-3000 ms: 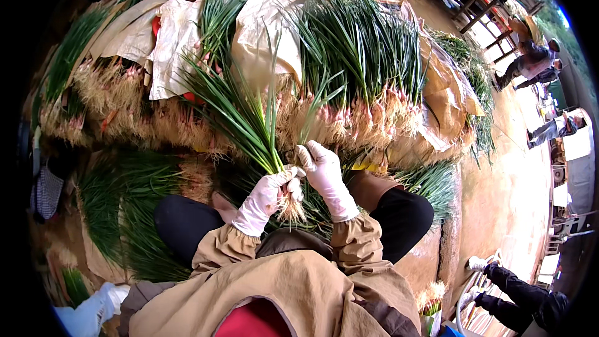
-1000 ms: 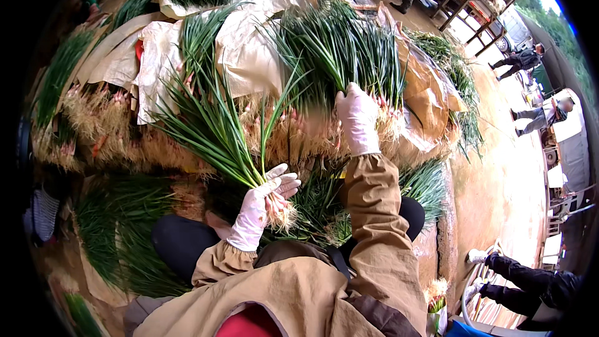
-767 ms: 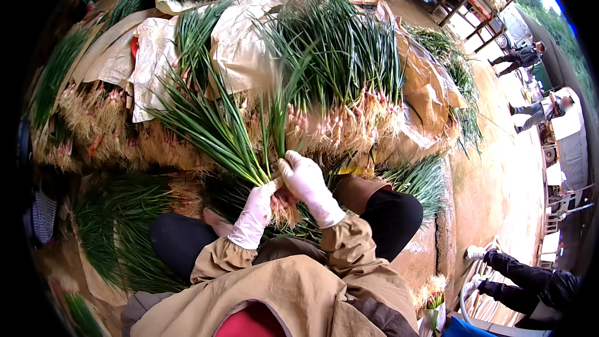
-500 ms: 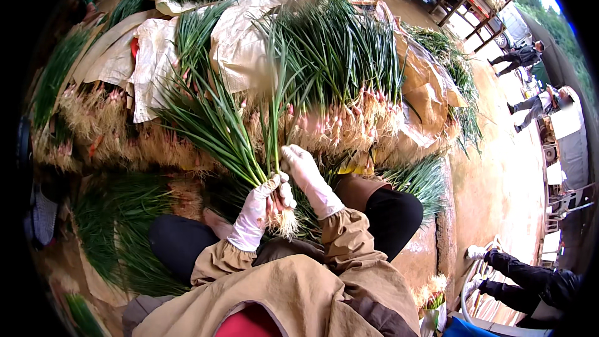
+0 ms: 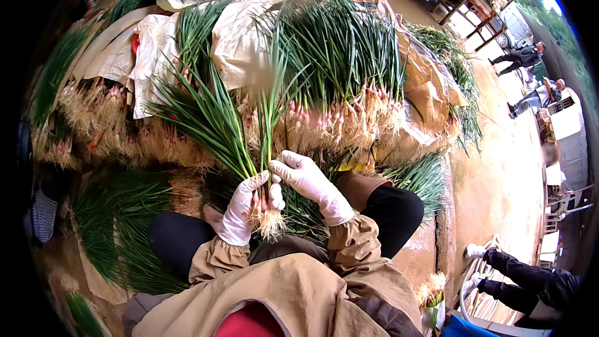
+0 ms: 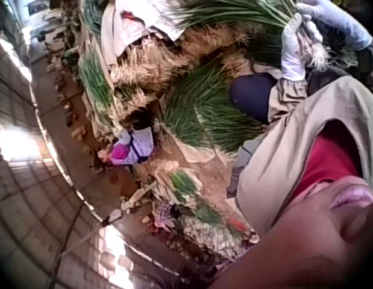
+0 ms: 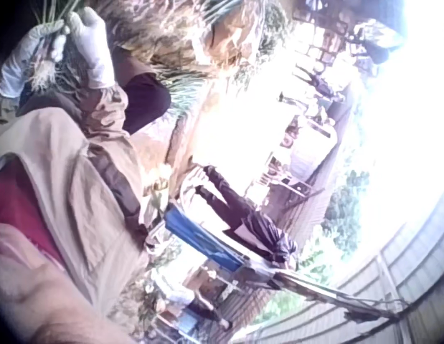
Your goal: The person sorts green scallions by hand while sitting among large piles of the plants, picking up bundles, checking the roots and stalks, and placing them into groups.
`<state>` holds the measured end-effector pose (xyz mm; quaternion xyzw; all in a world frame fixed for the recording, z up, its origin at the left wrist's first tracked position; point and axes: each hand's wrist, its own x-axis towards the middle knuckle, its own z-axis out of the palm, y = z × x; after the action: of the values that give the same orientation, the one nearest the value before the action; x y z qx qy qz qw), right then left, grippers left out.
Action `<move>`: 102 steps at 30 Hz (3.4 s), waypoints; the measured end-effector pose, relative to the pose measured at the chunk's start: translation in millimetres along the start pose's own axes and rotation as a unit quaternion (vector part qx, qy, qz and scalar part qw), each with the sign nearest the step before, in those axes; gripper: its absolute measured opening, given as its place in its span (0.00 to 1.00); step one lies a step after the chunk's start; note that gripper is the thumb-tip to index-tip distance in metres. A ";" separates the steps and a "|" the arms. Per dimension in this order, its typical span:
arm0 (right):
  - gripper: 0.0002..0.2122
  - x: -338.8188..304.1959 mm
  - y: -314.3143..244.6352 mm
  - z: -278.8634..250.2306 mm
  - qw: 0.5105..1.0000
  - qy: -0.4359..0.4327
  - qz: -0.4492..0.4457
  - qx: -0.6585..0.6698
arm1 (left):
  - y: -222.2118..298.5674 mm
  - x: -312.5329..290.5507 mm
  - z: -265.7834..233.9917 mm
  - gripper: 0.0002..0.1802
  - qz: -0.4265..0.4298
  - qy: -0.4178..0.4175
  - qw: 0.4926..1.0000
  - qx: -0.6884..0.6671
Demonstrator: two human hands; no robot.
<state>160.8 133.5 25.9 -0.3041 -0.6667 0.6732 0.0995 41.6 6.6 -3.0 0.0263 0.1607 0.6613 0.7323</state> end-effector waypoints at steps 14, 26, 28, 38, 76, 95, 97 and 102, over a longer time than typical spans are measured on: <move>0.18 13.4 31.7 23.1 0.966 -0.011 0.067 0.250 | -4.8 6.6 -11.2 0.17 -0.033 -0.113 0.987 -0.112; 0.27 -19.4 11.4 -46.8 0.805 -0.203 0.190 -0.525 | -1.6 4.3 -1.6 0.09 0.080 -0.109 0.989 -0.054; 0.26 -7.5 -19.2 -55.2 0.825 0.084 0.083 -0.553 | -3.0 4.5 -0.2 0.06 0.049 -0.037 0.997 -0.055; 0.16 34.3 -72.5 -80.6 0.940 0.249 0.089 -0.216 | -6.3 24.5 -12.3 0.21 0.126 0.109 0.974 0.156; 0.13 73.8 -70.4 -107.2 0.788 0.322 0.043 -0.522 | 7.4 7.8 -5.1 0.17 0.106 0.154 0.974 0.129; 0.15 21.8 -40.5 -68.3 0.807 0.262 0.035 -0.527 | 3.2 -1.8 -15.2 0.17 0.176 -0.011 0.984 0.031; 0.14 60.0 -29.9 -127.3 0.733 0.400 -0.100 -0.541 | -4.4 11.3 -17.5 0.16 0.129 0.022 0.991 0.037; 0.13 96.1 -57.1 -139.1 0.832 0.336 0.053 -0.439 | -1.7 14.2 -28.2 0.14 0.115 0.094 0.986 0.070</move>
<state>144.4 306.9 64.3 -0.5578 -0.8005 0.1705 0.1376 36.7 15.4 -33.0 0.0336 0.2711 0.7274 0.6295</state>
